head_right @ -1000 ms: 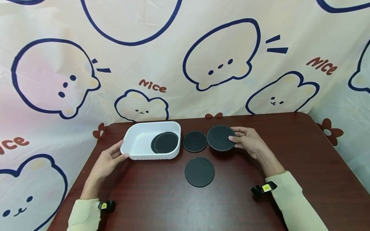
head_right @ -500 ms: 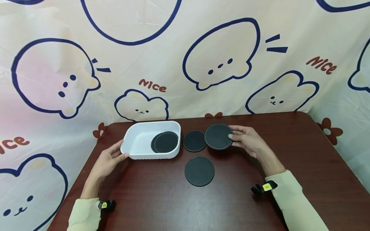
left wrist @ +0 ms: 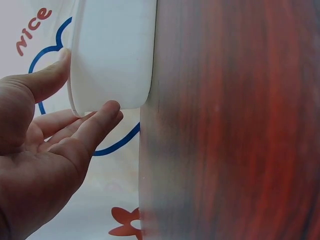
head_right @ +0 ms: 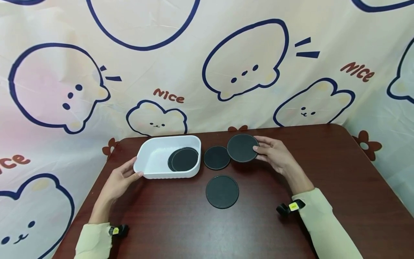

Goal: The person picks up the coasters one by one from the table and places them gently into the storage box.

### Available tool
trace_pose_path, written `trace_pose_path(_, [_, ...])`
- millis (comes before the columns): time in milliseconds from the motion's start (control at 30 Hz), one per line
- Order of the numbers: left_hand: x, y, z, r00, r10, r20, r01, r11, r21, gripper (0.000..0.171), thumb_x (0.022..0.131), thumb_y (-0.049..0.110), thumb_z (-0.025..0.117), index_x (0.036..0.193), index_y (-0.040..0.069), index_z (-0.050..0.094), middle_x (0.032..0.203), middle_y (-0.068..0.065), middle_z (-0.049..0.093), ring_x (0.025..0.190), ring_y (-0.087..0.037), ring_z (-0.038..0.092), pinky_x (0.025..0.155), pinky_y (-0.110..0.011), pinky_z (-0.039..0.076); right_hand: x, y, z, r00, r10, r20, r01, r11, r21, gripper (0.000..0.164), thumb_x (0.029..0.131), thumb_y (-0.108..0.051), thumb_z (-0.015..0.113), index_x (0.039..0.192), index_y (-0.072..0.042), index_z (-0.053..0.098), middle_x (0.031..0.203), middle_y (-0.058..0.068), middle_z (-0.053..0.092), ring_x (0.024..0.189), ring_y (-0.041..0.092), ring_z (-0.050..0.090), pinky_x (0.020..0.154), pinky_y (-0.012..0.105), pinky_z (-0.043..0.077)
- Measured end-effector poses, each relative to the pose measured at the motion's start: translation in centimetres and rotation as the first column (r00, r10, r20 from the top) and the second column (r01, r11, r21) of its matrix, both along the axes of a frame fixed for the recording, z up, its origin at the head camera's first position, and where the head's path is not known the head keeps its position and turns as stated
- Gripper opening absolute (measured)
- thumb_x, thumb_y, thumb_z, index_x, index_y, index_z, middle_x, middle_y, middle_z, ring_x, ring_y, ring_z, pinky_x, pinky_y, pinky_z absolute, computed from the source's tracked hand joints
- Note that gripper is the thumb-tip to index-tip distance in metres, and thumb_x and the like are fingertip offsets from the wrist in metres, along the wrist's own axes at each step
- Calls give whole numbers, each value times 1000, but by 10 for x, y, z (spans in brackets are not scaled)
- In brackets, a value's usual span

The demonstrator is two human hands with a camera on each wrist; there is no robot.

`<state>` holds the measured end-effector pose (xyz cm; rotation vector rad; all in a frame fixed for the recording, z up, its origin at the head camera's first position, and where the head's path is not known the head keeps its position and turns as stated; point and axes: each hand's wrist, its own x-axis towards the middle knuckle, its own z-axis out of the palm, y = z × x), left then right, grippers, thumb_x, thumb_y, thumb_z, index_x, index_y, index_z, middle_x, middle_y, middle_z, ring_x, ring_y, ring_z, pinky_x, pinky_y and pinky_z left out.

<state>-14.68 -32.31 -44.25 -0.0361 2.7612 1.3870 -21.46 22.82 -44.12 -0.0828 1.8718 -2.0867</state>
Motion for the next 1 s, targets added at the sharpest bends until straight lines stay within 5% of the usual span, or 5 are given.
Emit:
trace_pose_path(300, [-1,-1,1,1000,-2,-2,2,1000,0,82,103,18,75,170,7,28,172,-25,34,148,-41,52,108,-44,52,-6,-21,4,1000,-19,10,20,999,-31,66,109,-8,61,167,0,32,122,-10,70,105,4,77,90,23,63])
trace_pose_path(600, [-1,0,0,1000,-1,-1,1,1000,1,82,103,19,75,170,7,28,172,-26,35,147,-42,52,108,-44,52,-13,-40,2,1000,-17,16,17,999,-41,61,111,-6,57,167,-2,35,160,20,49,108,3,76,95,25,62])
trace_pose_path(1000, [0,-1,1,1000,-3,0,3,1000,-1,82,103,19,75,170,7,28,172,-25,35,148,-41,51,108,-46,49,-19,-71,-2,1000,-1,23,2,998,-65,59,110,-1,56,166,-2,38,166,27,44,106,4,78,94,27,62])
